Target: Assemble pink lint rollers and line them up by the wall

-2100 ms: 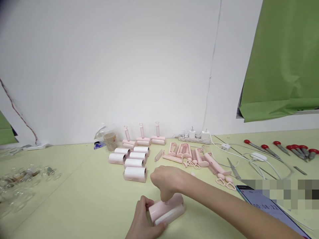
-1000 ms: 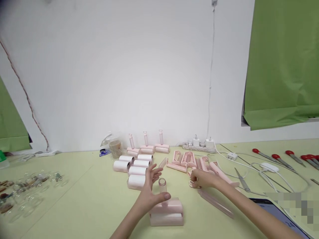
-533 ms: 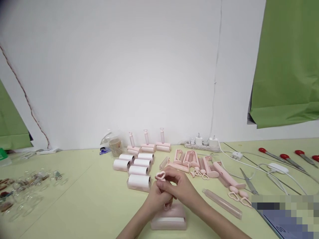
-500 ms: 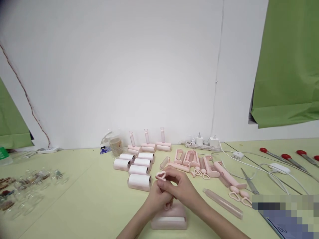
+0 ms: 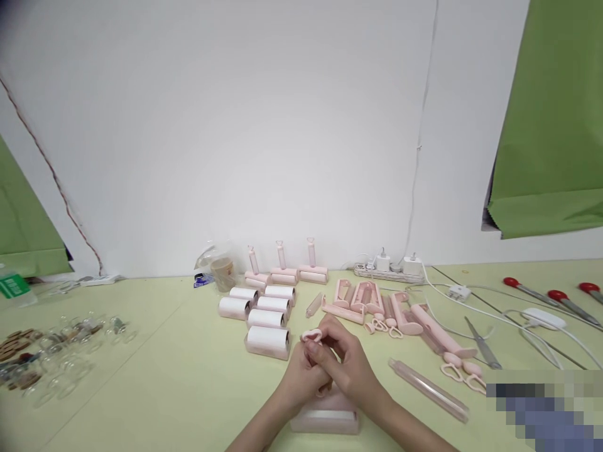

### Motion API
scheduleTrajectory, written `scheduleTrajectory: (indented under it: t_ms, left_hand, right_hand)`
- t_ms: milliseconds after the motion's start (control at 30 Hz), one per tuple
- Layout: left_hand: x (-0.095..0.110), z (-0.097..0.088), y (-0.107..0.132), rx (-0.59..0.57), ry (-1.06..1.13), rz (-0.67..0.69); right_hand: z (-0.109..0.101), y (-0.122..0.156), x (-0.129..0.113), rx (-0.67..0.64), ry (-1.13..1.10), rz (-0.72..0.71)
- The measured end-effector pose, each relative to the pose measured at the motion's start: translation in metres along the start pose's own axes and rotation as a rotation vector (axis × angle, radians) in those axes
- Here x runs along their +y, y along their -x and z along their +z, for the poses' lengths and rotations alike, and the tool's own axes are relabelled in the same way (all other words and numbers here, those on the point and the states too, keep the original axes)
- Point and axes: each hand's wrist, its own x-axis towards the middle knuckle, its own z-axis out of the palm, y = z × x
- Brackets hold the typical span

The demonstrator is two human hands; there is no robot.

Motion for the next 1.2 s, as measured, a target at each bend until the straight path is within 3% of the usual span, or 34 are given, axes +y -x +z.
scheduleTrajectory:
  t_ms: [133,367,500,733,900,967,1067,1200]
  left_hand:
    - [-0.004,0.000,-0.001,0.010,0.013,-0.002]
    - [-0.007,-0.009,-0.002,-0.039,-0.058,-0.076]
    - [-0.008,-0.008,-0.001,-0.021,-0.102,-0.116]
    - [-0.014,-0.004,0.000,0.039,-0.114,-0.097]
    - [-0.012,-0.010,0.002,-0.040,-0.112,-0.073]
    - [-0.006,-0.013,0.003,-0.105,-0.100,-0.070]
    - [0.005,-0.019,0.009,-0.186,-0.158,0.020]
    - [0.014,-0.034,0.020,-0.076,-0.402,0.151]
  right_hand:
    - [-0.001,0.000,0.005,-0.006,-0.034,-0.008]
    - [-0.021,-0.038,-0.025,-0.510,0.187,-0.173]
    - [-0.016,-0.040,-0.029,-0.636,0.127,-0.063]
    - [-0.006,-0.025,-0.012,-0.494,0.035,0.077]
    - [-0.012,-0.018,-0.018,-0.476,0.078,0.086]
    - [-0.020,-0.007,-0.013,-0.465,0.083,0.157]
    - [-0.029,0.018,0.004,-0.409,0.236,0.329]
    - [-0.030,0.044,0.020,-0.345,0.510,0.323]
